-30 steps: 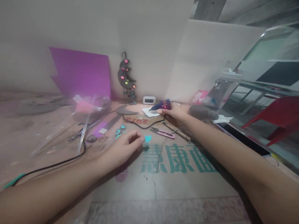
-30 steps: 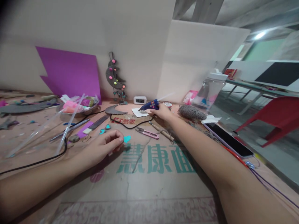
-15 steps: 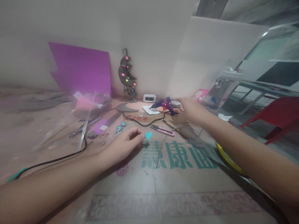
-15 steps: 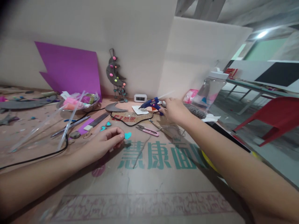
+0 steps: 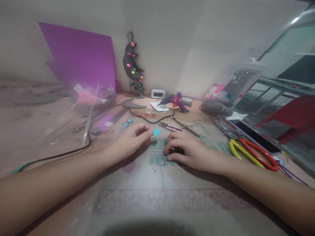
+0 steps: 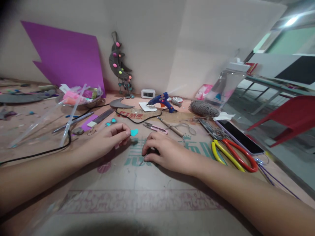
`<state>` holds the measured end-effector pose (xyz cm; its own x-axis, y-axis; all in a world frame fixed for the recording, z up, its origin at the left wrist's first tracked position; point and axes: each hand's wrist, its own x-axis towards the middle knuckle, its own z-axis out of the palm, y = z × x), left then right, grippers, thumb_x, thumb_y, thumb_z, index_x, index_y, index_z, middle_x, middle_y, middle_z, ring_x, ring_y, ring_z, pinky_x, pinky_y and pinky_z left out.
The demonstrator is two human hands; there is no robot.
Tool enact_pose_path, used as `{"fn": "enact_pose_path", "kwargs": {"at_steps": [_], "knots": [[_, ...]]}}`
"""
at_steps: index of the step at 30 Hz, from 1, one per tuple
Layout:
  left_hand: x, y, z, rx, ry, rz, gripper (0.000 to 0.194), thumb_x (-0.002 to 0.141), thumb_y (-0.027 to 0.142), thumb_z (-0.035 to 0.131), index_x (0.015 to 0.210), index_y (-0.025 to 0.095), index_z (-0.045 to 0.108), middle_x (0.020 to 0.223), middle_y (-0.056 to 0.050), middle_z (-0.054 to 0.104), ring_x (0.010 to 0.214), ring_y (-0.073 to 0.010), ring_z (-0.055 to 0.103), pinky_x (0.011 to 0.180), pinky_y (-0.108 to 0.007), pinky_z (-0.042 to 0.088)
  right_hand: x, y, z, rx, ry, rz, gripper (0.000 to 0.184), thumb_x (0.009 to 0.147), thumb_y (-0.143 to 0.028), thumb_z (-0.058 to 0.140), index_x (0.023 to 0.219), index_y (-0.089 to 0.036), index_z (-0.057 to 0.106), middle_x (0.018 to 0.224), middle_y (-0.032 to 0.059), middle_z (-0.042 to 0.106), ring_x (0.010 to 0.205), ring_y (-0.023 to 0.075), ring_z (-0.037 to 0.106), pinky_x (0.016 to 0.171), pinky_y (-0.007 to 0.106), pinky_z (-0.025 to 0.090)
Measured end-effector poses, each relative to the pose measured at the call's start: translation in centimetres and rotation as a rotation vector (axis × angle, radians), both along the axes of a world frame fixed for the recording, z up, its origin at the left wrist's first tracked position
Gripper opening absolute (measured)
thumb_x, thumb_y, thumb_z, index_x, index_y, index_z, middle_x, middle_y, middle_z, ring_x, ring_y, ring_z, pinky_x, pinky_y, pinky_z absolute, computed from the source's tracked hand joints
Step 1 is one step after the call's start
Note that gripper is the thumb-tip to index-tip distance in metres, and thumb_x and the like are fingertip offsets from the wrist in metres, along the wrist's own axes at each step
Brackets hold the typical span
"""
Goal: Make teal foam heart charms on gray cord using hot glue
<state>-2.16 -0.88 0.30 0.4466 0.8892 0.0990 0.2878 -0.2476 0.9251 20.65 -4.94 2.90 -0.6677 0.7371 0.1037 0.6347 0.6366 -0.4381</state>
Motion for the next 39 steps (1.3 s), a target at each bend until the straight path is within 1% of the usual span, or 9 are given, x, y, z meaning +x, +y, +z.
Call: {"fn": "enact_pose_path", "kwargs": {"at_steps": [5, 8, 16, 19, 24, 27, 29, 36, 39], "knots": [[-0.1, -0.2, 0.1, -0.05, 0.023, -0.002, 0.033, 0.093, 0.044, 0.05, 0.071, 0.019, 0.05, 0.063, 0.003, 0.049, 0.053, -0.0096, 0.042, 0.049, -0.023, 0.031, -0.6, -0.6, -1.6, 0.159, 0.064, -0.033, 0.01, 0.093, -0.015, 0.054, 0.085, -0.017, 0.059, 0.09, 0.0053, 0.06, 0.091, 0.0177, 0.053, 0.084, 0.032, 0.044], [-0.1, -0.3, 0.2, -0.032, 0.043, 0.013, 0.032, 0.093, 0.044, 0.051, 0.073, 0.019, 0.051, 0.063, 0.003, 0.05, 0.055, -0.0102, 0.043, 0.05, -0.023, 0.032, -1.2, -2.2, -1.7, 0.283, 0.077, 0.09, 0.012, 0.095, -0.014, 0.047, 0.091, -0.017, 0.057, 0.083, 0.0036, 0.063, 0.079, 0.0154, 0.054, 0.073, 0.028, 0.044], [-0.2, -0.1, -0.1, 0.016, 0.023, 0.008, 0.03, 0.093, 0.04, 0.051, 0.072, 0.018, 0.052, 0.066, 0.002, 0.05, 0.058, -0.0101, 0.043, 0.053, -0.022, 0.033, -2.0, -5.0, 1.7, 0.65, -0.163, 0.44, 0.027, 0.096, -0.019, 0.039, 0.092, -0.018, 0.066, 0.066, 0.0004, 0.062, 0.054, 0.0154, 0.047, 0.047, 0.034, 0.032], [-0.2, -0.1, -0.2, -0.025, 0.006, 0.011, 0.03, 0.092, 0.043, 0.052, 0.073, 0.019, 0.053, 0.066, 0.002, 0.051, 0.057, -0.0104, 0.044, 0.051, -0.022, 0.032, -0.4, -5.6, 4.7, 0.808, -0.164, 0.319, 0.027, 0.095, -0.026, 0.041, 0.099, -0.024, 0.067, 0.074, 0.0032, 0.069, 0.057, 0.0168, 0.052, 0.048, 0.036, 0.035], [-0.1, 0.0, -0.1, -0.061, 0.055, 0.023, 0.031, 0.092, 0.045, 0.051, 0.074, 0.02, 0.052, 0.064, 0.003, 0.051, 0.052, -0.0101, 0.044, 0.049, -0.022, 0.032, 2.5, -5.8, 8.8, 0.829, 0.044, -0.262, 0.026, 0.091, -0.027, 0.049, 0.102, -0.044, 0.065, 0.084, -0.0008, 0.072, 0.064, 0.0175, 0.064, 0.054, 0.036, 0.047], [-0.2, 0.0, 0.1, -0.029, 0.052, 0.013, 0.03, 0.092, 0.042, 0.051, 0.073, 0.019, 0.051, 0.064, 0.004, 0.05, 0.054, -0.0096, 0.044, 0.05, -0.022, 0.033, 2.5, -4.7, 8.2, 0.769, 0.203, -0.452, 0.021, 0.093, -0.031, 0.052, 0.099, -0.039, 0.07, 0.092, -0.0005, 0.073, 0.069, 0.0176, 0.066, 0.062, 0.033, 0.053], [-0.2, -0.1, 0.1, -0.023, 0.044, 0.002, 0.03, 0.092, 0.042, 0.051, 0.073, 0.019, 0.05, 0.064, 0.004, 0.049, 0.054, -0.0091, 0.043, 0.051, -0.022, 0.032, 2.2, -3.3, 6.9, 0.64, 0.163, -0.402, 0.024, 0.092, -0.033, 0.054, 0.11, -0.034, 0.07, 0.095, -0.0003, 0.075, 0.078, 0.019, 0.069, 0.069, 0.033, 0.055], [-0.1, -0.2, 0.0, -0.043, 0.045, 0.009, 0.033, 0.092, 0.045, 0.05, 0.072, 0.019, 0.05, 0.065, 0.003, 0.052, 0.055, -0.0106, 0.044, 0.051, -0.024, 0.032, 2.0, 0.5, 3.4, -0.396, -0.112, -0.196, 0.023, 0.092, -0.027, 0.047, 0.081, -0.023, 0.067, 0.068, -0.0016, 0.069, 0.053, 0.0116, 0.059, 0.048, 0.022, 0.044], [0.0, -0.1, 0.1, 0.001, 0.031, -0.001, 0.029, 0.092, 0.04, 0.051, 0.072, 0.018, 0.051, 0.066, 0.003, 0.051, 0.057, -0.0106, 0.044, 0.052, -0.024, 0.033, 1.6, 1.1, 2.1, -0.393, -0.009, -0.253, 0.023, 0.093, -0.029, 0.046, 0.083, -0.021, 0.065, 0.064, -0.0015, 0.063, 0.055, 0.0117, 0.057, 0.051, 0.021, 0.043]]}}
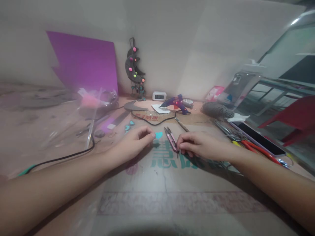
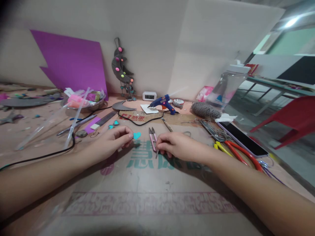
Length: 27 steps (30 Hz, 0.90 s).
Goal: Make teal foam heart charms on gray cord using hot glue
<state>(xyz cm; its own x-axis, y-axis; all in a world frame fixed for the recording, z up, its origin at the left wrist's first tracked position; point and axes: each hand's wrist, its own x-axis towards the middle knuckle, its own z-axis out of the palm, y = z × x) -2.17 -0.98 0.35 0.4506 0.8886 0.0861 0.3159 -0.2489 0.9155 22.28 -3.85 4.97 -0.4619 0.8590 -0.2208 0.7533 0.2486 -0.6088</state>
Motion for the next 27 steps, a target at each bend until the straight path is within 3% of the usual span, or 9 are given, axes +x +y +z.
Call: {"fn": "enact_pose_path", "kwargs": {"at_steps": [3, 5, 7, 11, 15, 19, 23, 25, 27], "knots": [[0.1, 0.0, 0.1, -0.009, -0.015, -0.003, 0.026, 0.091, 0.036, 0.052, 0.073, 0.018, 0.051, 0.067, 0.003, 0.051, 0.059, -0.0104, 0.045, 0.054, -0.023, 0.033, 0.2, 1.1, -0.9, 0.251, 0.042, -0.06, 0.023, 0.094, -0.029, 0.045, 0.085, -0.02, 0.064, 0.073, 0.0003, 0.064, 0.067, 0.0135, 0.06, 0.062, 0.024, 0.045], [0.2, -0.1, 0.2, -0.049, -0.012, 0.007, 0.025, 0.091, 0.036, 0.051, 0.074, 0.018, 0.051, 0.066, 0.003, 0.049, 0.059, -0.0102, 0.044, 0.053, -0.023, 0.032, 1.1, 2.0, -0.6, 0.283, 0.06, -0.111, 0.023, 0.095, -0.031, 0.044, 0.083, -0.019, 0.06, 0.074, 0.0006, 0.064, 0.069, 0.0139, 0.06, 0.065, 0.025, 0.045], [0.1, -0.1, 0.2, -0.072, 0.002, 0.014, 0.025, 0.091, 0.038, 0.051, 0.074, 0.018, 0.051, 0.066, 0.003, 0.049, 0.059, -0.0101, 0.044, 0.053, -0.023, 0.032, 2.7, 2.7, 0.6, 0.145, 0.061, -0.152, 0.027, 0.095, -0.038, 0.044, 0.08, -0.019, 0.054, 0.066, -0.0013, 0.06, 0.055, 0.0118, 0.055, 0.056, 0.025, 0.043], [-0.1, 0.1, -0.2, -0.049, 0.016, 0.01, 0.028, 0.091, 0.041, 0.052, 0.074, 0.019, 0.051, 0.067, 0.003, 0.05, 0.059, -0.0104, 0.045, 0.051, -0.022, 0.032, 6.2, 2.9, 3.0, -0.235, -0.042, 0.047, 0.033, 0.094, -0.047, 0.047, 0.079, -0.018, 0.052, 0.073, -0.0002, 0.06, 0.047, 0.0074, 0.045, 0.047, 0.022, 0.037], [-0.2, 0.3, -0.6, -0.065, 0.022, 0.0, 0.028, 0.092, 0.043, 0.051, 0.076, 0.02, 0.051, 0.068, 0.002, 0.05, 0.055, -0.01, 0.046, 0.049, -0.022, 0.032, 7.8, 3.5, 2.1, -0.292, -0.107, 0.133, 0.032, 0.093, -0.047, 0.049, 0.083, -0.018, 0.057, 0.076, 0.0008, 0.062, 0.055, 0.0094, 0.051, 0.052, 0.023, 0.04], [-0.2, 0.2, -0.6, -0.074, 0.01, -0.02, 0.027, 0.092, 0.043, 0.051, 0.077, 0.02, 0.051, 0.067, 0.003, 0.049, 0.055, -0.0103, 0.047, 0.049, -0.022, 0.034, 6.9, 4.3, 0.7, -0.048, -0.016, -0.069, 0.029, 0.093, -0.044, 0.047, 0.085, -0.018, 0.057, 0.076, 0.0006, 0.064, 0.055, 0.01, 0.051, 0.053, 0.024, 0.042], [-0.2, 0.2, -0.6, -0.046, 0.036, -0.004, 0.028, 0.092, 0.044, 0.05, 0.078, 0.019, 0.053, 0.068, 0.003, 0.05, 0.059, -0.0109, 0.048, 0.054, -0.023, 0.036, 3.9, 2.8, 0.8, 0.303, 0.104, -0.296, 0.023, 0.092, -0.036, 0.049, 0.081, -0.018, 0.058, 0.067, -0.0002, 0.064, 0.052, 0.0111, 0.052, 0.05, 0.024, 0.041], [-0.1, 0.2, -0.4, -0.002, 0.05, -0.013, 0.028, 0.092, 0.042, 0.051, 0.078, 0.018, 0.054, 0.069, 0.002, 0.052, 0.062, -0.0116, 0.049, 0.056, -0.023, 0.038, 1.8, 1.2, 0.6, 0.506, 0.164, -0.276, 0.018, 0.09, -0.031, 0.053, 0.082, -0.019, 0.063, 0.069, 0.0004, 0.067, 0.059, 0.0122, 0.058, 0.055, 0.023, 0.043], [0.0, 0.1, -0.2, 0.048, 0.069, -0.025, 0.026, 0.091, 0.04, 0.051, 0.078, 0.018, 0.057, 0.07, 0.001, 0.055, 0.065, -0.0125, 0.051, 0.058, -0.024, 0.039, -0.1, -0.5, -0.2, 0.613, 0.16, -0.146, 0.013, 0.09, -0.025, 0.055, 0.086, -0.02, 0.066, 0.075, 0.0008, 0.07, 0.067, 0.0129, 0.063, 0.062, 0.023, 0.046]]}}
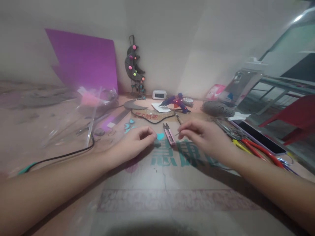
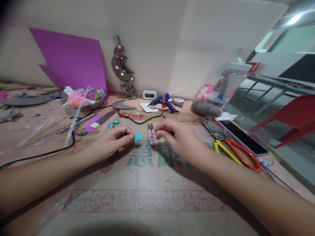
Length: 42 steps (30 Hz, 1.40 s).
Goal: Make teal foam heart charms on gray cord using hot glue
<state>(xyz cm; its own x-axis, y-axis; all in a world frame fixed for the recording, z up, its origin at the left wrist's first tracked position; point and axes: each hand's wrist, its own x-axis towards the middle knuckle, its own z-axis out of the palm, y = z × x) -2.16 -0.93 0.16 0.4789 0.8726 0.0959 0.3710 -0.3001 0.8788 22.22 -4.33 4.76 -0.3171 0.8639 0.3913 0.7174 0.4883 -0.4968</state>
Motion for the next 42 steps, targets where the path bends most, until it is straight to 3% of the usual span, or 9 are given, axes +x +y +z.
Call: {"fn": "enact_pose_path", "kwargs": {"at_steps": [4, 8, 19, 28, 34, 39, 42], "knots": [[0.2, -0.5, 0.6, 0.047, 0.078, -0.01, 0.024, 0.09, 0.038, 0.05, 0.08, 0.018, 0.06, 0.072, 0.001, 0.06, 0.067, -0.0145, 0.054, 0.06, -0.026, 0.04, -2.1, -1.8, -2.4, 0.075, -0.128, 0.214, 0.014, 0.094, -0.023, 0.053, 0.091, -0.021, 0.066, 0.079, 0.0005, 0.071, 0.069, 0.0125, 0.064, 0.064, 0.022, 0.045], [0.3, -1.1, 1.0, 0.163, 0.116, -0.063, 0.021, 0.09, 0.032, 0.05, 0.082, 0.018, 0.061, 0.076, 0.0, 0.064, 0.072, -0.0157, 0.057, 0.065, -0.026, 0.042, -2.1, -2.0, -3.8, 0.081, -0.112, 0.197, 0.016, 0.096, -0.029, 0.052, 0.089, -0.019, 0.063, 0.075, 0.0006, 0.069, 0.064, 0.0121, 0.062, 0.061, 0.022, 0.044], [0.3, -1.3, 1.0, 0.235, 0.15, -0.113, 0.019, 0.09, 0.029, 0.049, 0.081, 0.017, 0.061, 0.074, 0.001, 0.064, 0.067, -0.0133, 0.057, 0.061, -0.024, 0.041, -2.0, -1.7, -4.0, 0.112, -0.138, 0.201, 0.017, 0.096, -0.032, 0.052, 0.089, -0.019, 0.061, 0.072, -0.0002, 0.068, 0.059, 0.0105, 0.059, 0.057, 0.02, 0.041], [0.1, -1.3, 0.9, 0.238, 0.165, -0.132, 0.02, 0.091, 0.032, 0.049, 0.084, 0.018, 0.062, 0.077, 0.0, 0.065, 0.072, -0.015, 0.058, 0.064, -0.026, 0.042, -1.9, -1.5, -4.0, 0.099, -0.142, 0.177, 0.015, 0.096, -0.033, 0.052, 0.097, -0.021, 0.061, 0.082, 0.0018, 0.069, 0.067, 0.0128, 0.062, 0.062, 0.023, 0.044], [0.2, -1.3, 1.1, 0.179, 0.155, -0.095, 0.021, 0.09, 0.033, 0.049, 0.083, 0.018, 0.062, 0.075, 0.0, 0.064, 0.069, -0.0152, 0.057, 0.062, -0.026, 0.041, -1.9, -1.5, -4.0, 0.109, -0.126, 0.233, 0.021, 0.09, -0.031, 0.061, 0.107, -0.019, 0.056, 0.092, 0.0055, 0.067, 0.072, 0.0142, 0.058, 0.061, 0.025, 0.043], [0.3, -1.3, 1.2, 0.097, 0.14, -0.07, 0.022, 0.09, 0.034, 0.049, 0.083, 0.018, 0.061, 0.069, 0.001, 0.06, 0.061, -0.0132, 0.053, 0.055, -0.025, 0.039, -1.9, -1.3, -4.1, 0.158, -0.142, 0.245, 0.013, 0.094, -0.029, 0.057, 0.102, -0.019, 0.057, 0.086, 0.0036, 0.063, 0.069, 0.0131, 0.054, 0.061, 0.025, 0.041], [0.2, -1.3, 1.1, 0.053, 0.112, -0.05, 0.021, 0.091, 0.035, 0.048, 0.084, 0.019, 0.06, 0.063, 0.003, 0.057, 0.054, -0.0117, 0.05, 0.052, -0.024, 0.037, -2.0, -1.4, -3.8, 0.166, -0.158, 0.257, 0.019, 0.091, -0.035, 0.061, 0.097, -0.018, 0.057, 0.084, 0.0035, 0.062, 0.071, 0.014, 0.055, 0.065, 0.026, 0.043]]}}
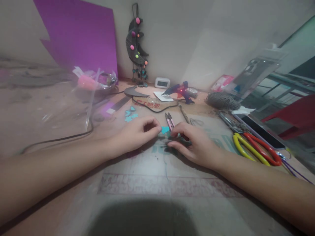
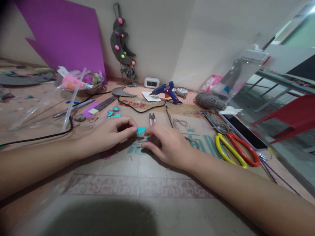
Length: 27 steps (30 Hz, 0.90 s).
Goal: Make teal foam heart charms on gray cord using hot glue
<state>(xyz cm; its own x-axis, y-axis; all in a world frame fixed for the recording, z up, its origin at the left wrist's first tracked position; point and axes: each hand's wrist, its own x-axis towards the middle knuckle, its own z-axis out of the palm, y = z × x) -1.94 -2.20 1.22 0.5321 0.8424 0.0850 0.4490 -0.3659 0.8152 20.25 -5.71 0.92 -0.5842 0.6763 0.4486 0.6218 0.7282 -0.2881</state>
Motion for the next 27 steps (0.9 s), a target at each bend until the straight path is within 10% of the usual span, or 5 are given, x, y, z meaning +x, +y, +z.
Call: {"fn": "enact_pose_path", "kwargs": {"at_steps": [19, 27], "knots": [[-0.09, 0.38, -0.11, 0.016, -0.033, 0.039, 0.022, 0.09, 0.036, 0.05, 0.08, 0.018, 0.058, 0.067, 0.002, 0.057, 0.06, -0.0129, 0.051, 0.056, -0.025, 0.038, -0.13, -0.34, 0.02, -0.01, -0.193, -0.113, 0.014, 0.093, -0.02, 0.047, 0.092, -0.02, 0.061, 0.068, 0.0001, 0.067, 0.057, 0.0136, 0.058, 0.053, 0.023, 0.036], [-0.09, 0.57, -0.15, 0.049, -0.023, 0.027, 0.021, 0.09, 0.035, 0.05, 0.08, 0.018, 0.059, 0.072, 0.001, 0.059, 0.066, -0.0137, 0.052, 0.061, -0.026, 0.039, 0.53, -0.34, -0.5, 0.1, -0.104, 0.02, 0.026, 0.095, -0.018, 0.047, 0.115, -0.02, 0.063, 0.099, 0.0055, 0.075, 0.087, 0.0165, 0.069, 0.074, 0.027, 0.051]]}}
